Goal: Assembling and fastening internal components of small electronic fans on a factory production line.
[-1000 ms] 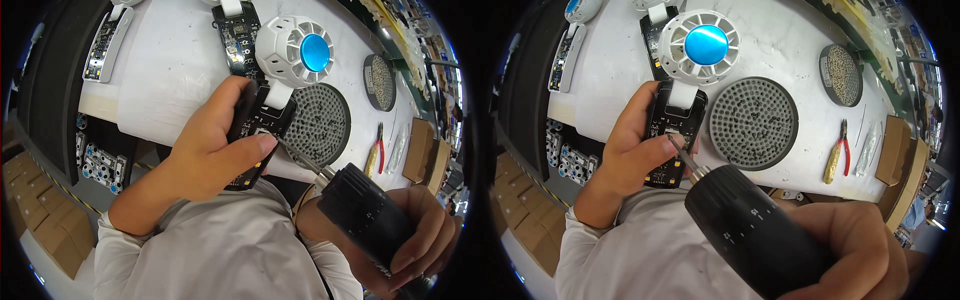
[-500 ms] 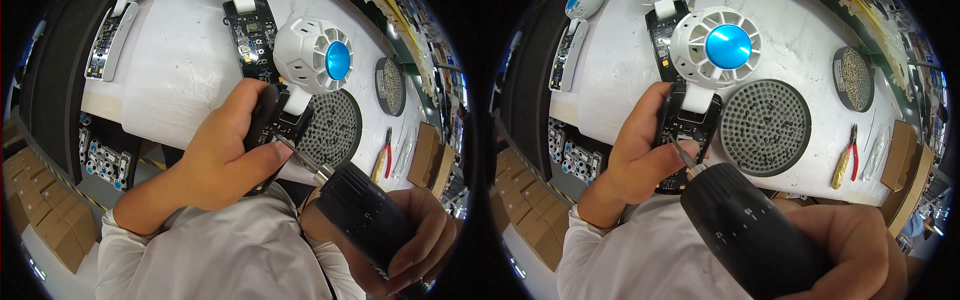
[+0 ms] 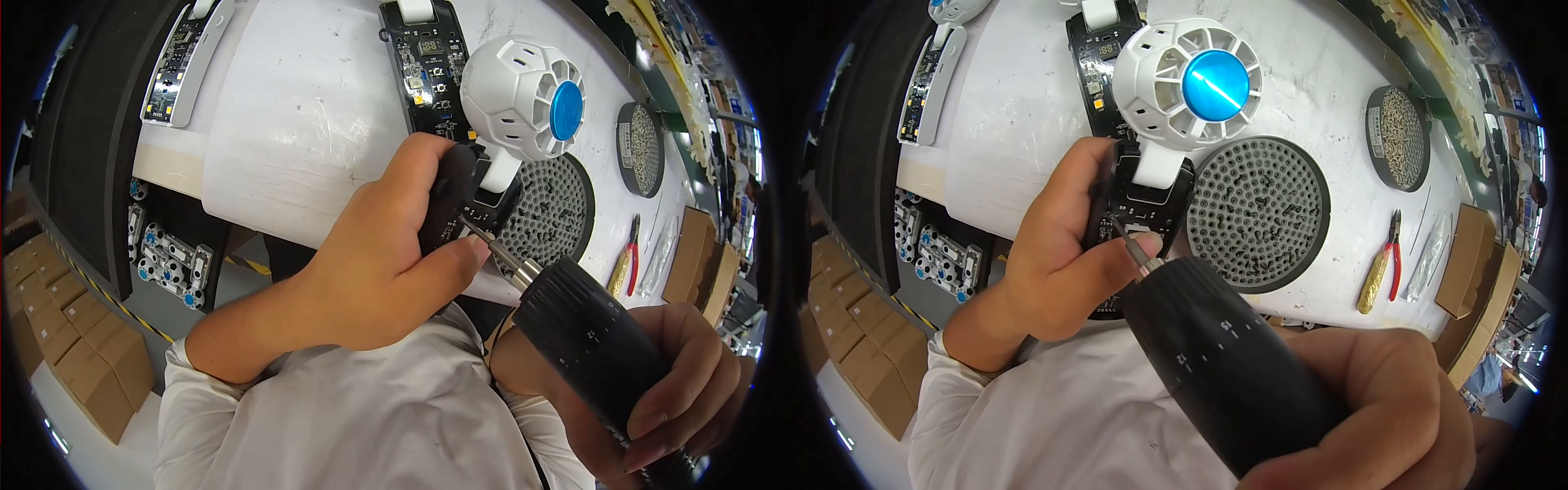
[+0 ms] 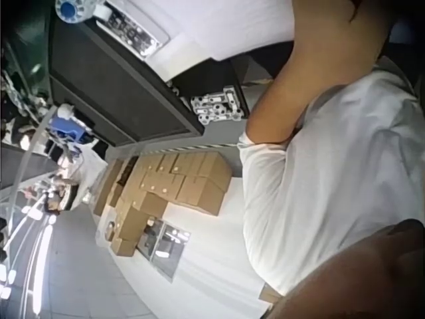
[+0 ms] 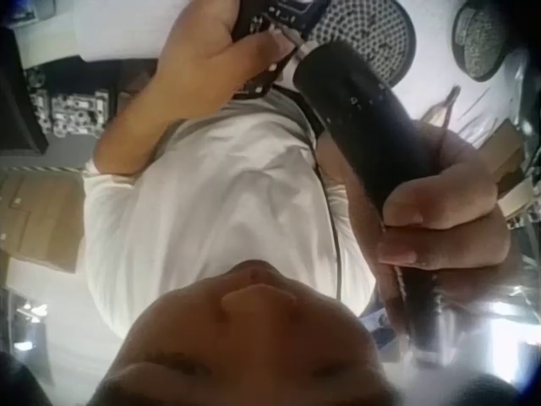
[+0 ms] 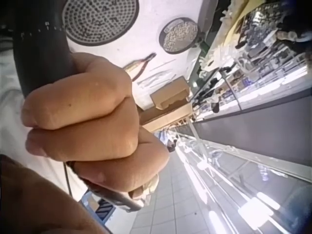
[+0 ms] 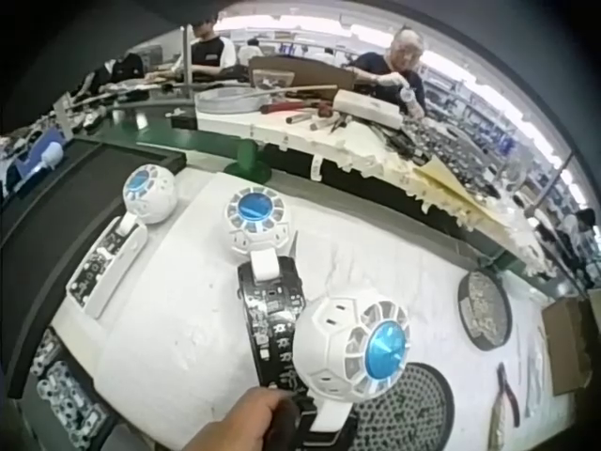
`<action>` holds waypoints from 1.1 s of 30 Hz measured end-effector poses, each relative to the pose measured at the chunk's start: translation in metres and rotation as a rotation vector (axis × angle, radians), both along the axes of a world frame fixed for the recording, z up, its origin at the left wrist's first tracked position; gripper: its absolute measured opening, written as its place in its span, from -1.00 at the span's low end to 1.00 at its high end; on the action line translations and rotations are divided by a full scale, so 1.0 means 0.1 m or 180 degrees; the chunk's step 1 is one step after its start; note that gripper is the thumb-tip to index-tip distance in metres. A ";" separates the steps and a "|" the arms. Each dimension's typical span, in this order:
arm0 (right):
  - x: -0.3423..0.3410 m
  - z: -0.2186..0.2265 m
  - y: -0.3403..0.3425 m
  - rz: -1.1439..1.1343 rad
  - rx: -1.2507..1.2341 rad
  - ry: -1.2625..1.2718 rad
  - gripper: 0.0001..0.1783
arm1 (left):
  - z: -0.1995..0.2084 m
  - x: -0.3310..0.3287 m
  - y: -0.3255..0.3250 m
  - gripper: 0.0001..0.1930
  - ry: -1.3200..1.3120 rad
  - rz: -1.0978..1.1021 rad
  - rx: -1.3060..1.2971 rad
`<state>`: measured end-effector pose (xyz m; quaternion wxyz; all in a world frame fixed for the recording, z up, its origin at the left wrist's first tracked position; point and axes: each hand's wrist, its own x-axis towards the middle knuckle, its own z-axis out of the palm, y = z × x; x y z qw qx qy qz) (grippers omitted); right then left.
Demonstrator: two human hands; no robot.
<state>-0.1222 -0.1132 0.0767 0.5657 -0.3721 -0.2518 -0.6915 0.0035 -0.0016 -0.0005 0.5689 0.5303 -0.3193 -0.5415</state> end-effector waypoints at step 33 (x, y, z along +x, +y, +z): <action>-0.22 -0.08 0.55 0.0392 0.0021 0.1568 -0.91 | -0.10 -0.13 -0.03 -0.49 0.0258 0.0914 -0.0392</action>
